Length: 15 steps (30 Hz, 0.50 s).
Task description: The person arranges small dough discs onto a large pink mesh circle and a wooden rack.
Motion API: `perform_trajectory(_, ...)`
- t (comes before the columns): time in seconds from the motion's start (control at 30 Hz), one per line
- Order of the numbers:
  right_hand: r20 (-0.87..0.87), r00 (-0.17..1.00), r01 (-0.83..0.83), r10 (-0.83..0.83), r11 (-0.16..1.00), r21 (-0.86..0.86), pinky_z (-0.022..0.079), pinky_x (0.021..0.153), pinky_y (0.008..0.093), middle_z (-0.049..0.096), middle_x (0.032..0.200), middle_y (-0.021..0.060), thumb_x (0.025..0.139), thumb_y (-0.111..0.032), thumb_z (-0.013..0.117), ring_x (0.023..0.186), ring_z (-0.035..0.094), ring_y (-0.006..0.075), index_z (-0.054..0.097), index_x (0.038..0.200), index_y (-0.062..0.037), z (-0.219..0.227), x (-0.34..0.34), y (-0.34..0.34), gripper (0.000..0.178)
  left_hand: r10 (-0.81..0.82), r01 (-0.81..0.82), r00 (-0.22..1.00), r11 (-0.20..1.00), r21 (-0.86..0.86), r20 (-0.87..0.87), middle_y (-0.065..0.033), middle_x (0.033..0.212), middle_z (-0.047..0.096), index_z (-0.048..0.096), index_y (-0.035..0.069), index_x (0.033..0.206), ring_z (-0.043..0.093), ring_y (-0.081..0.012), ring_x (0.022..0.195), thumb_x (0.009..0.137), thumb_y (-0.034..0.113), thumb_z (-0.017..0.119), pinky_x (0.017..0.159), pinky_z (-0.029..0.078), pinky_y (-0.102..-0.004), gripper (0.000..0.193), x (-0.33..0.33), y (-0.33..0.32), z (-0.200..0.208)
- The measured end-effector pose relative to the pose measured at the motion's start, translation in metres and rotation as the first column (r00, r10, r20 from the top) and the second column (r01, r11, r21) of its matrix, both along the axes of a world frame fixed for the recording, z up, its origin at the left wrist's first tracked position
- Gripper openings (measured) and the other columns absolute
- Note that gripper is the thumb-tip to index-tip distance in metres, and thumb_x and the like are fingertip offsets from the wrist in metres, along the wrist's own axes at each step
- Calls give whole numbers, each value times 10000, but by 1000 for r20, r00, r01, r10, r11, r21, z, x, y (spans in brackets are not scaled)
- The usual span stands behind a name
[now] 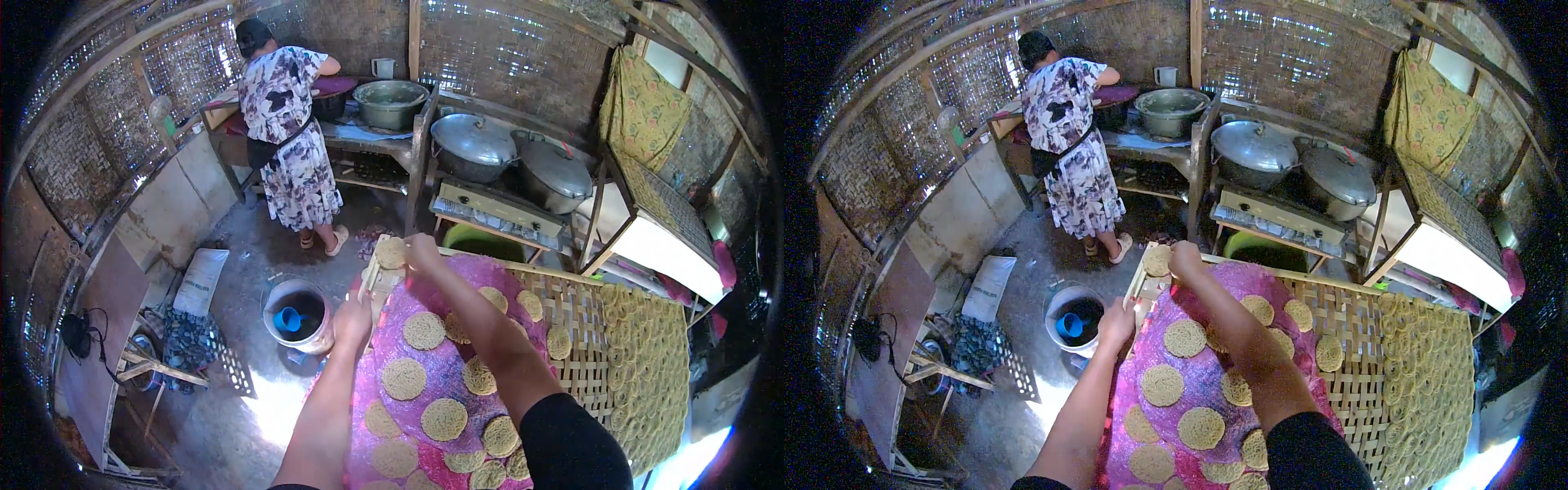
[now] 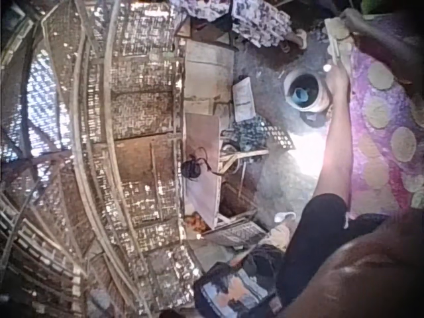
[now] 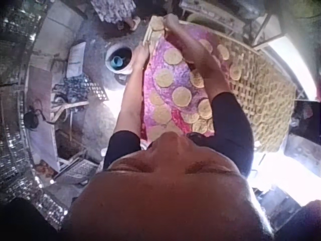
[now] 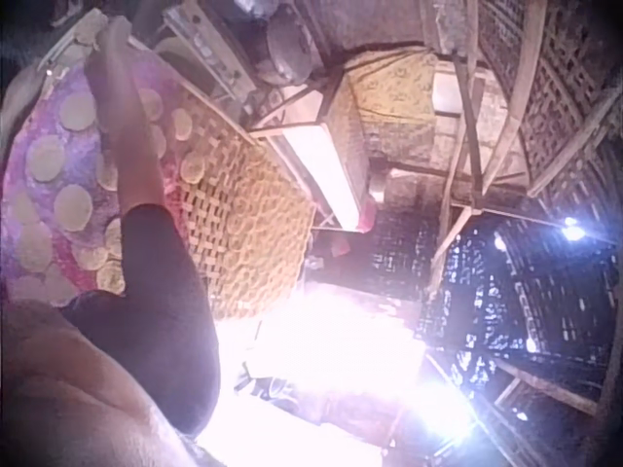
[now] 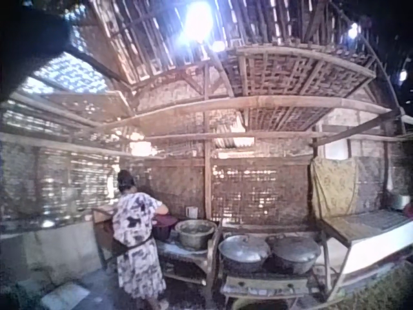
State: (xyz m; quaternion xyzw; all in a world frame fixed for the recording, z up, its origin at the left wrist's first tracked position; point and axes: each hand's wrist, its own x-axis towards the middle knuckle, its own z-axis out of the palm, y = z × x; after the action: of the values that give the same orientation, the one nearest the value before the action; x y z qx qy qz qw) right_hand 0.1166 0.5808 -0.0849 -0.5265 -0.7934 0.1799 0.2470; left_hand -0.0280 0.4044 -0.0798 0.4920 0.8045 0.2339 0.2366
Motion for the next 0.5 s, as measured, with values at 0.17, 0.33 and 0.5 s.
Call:
perform_trajectory(0.17,623,782,-25,-12,998,51,519,742,407,662,954,160,755,-204,629,876,646,319,684,876,-20,14,48,-12,228,-9,9,1000,1000,2,11,-311,993,604,544,3,1066,586,-449,952,911,454,399,840,447,-508,498,6,-4,10)
perform_trajectory(0.33,389,921,61,-12,992,-114,514,699,382,665,859,141,749,-284,670,795,647,294,648,844,-38,36,59,-30,265,8,-8,1000,1000,23,9,-303,980,611,548,3,1055,587,-444,955,904,460,412,844,443,-500,501,1,-8,9)
perform_trajectory(0.5,-307,949,-69,67,998,3,490,658,297,600,741,55,722,-85,717,694,574,132,592,868,-33,14,76,0,199,-16,16,1000,1000,15,-10,-303,986,611,547,-6,1050,587,-440,966,885,488,438,851,440,-499,532,6,-1,4)
